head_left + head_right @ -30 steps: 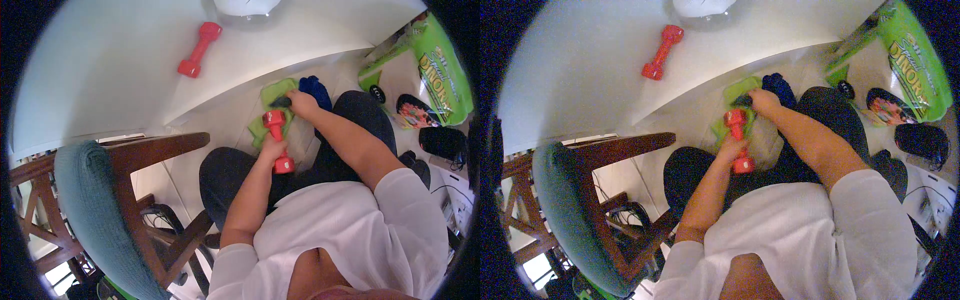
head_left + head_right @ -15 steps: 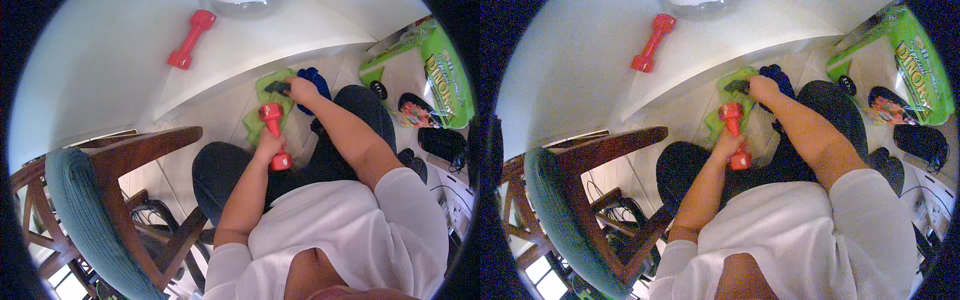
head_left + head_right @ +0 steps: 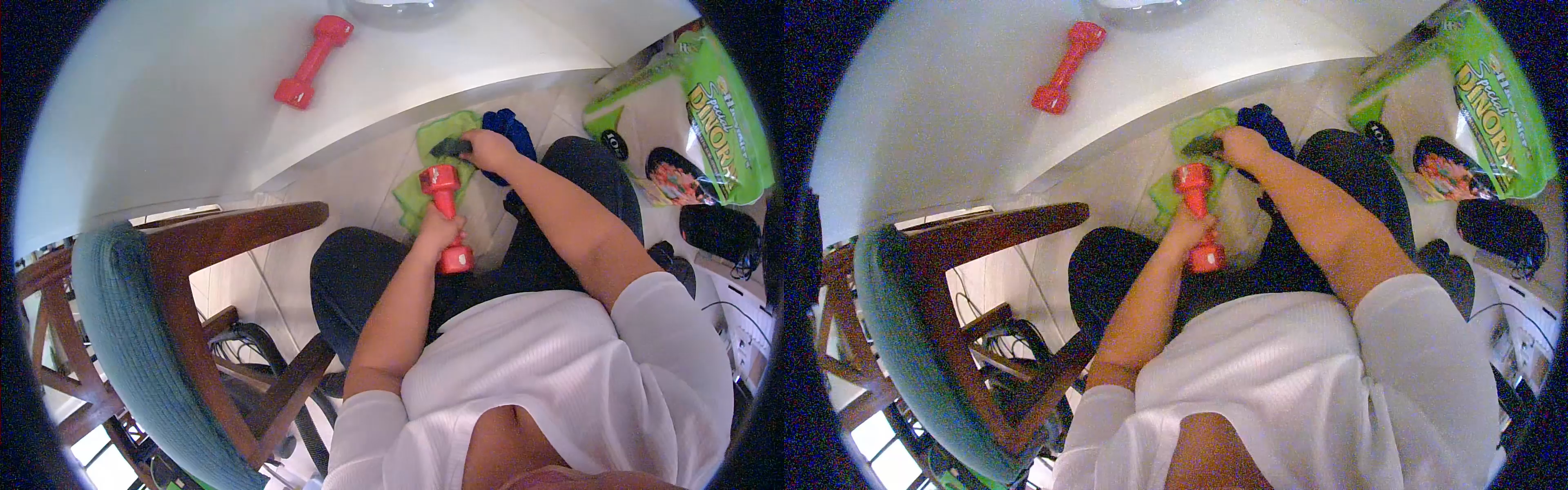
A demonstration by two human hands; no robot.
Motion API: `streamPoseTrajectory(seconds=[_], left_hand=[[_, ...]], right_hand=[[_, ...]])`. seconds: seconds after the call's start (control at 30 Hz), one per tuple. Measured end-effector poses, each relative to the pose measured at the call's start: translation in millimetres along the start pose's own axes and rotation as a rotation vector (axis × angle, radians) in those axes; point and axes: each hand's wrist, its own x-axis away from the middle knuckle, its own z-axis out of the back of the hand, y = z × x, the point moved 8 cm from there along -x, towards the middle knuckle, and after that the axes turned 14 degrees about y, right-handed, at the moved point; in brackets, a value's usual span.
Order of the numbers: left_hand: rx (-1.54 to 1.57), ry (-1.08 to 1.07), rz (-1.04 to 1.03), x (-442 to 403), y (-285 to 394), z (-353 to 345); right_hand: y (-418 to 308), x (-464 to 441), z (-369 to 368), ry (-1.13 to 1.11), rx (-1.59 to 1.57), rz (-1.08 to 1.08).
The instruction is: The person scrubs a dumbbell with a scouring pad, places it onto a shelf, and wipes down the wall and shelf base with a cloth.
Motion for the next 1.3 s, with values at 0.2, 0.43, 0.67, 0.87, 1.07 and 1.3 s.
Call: streamPoseTrajectory(seconds=[0.2, 0.43, 0.67, 0.87, 1.07, 1.3], left_hand=[[0.032, 0.029, -0.015, 0.4, 1.5, 2.7], [0.01, 0.03, 0.007, 7.6, 8.6, 3.1], [0.017, 0.016, -0.027, 1.1, -0.4, 3.3], [-0.024, 0.012, 0.001, 3.0, 3.5, 2.8], [0.021, -0.007, -0.044, -9.9, -8.5, -3.5], [0.046, 0.048, -0.037, 5.3, 12.3, 4.1]], right_hand=[[19.5, -18.2, 39.6, 0.266, -0.35, -0.202], [10.4, -10.9, 19.9, 0.289, 0.005, -0.085], [0.9, -8.8, 14.6, 0.292, 0.047, -0.027], [6.9, -11.6, 16.8, 0.317, 0.005, -0.01], [-18.7, 0.7, 55.7, 0.293, -0.228, 0.007], [-52.0, 36.8, -0.4, -0.017, -0.386, -0.065]])
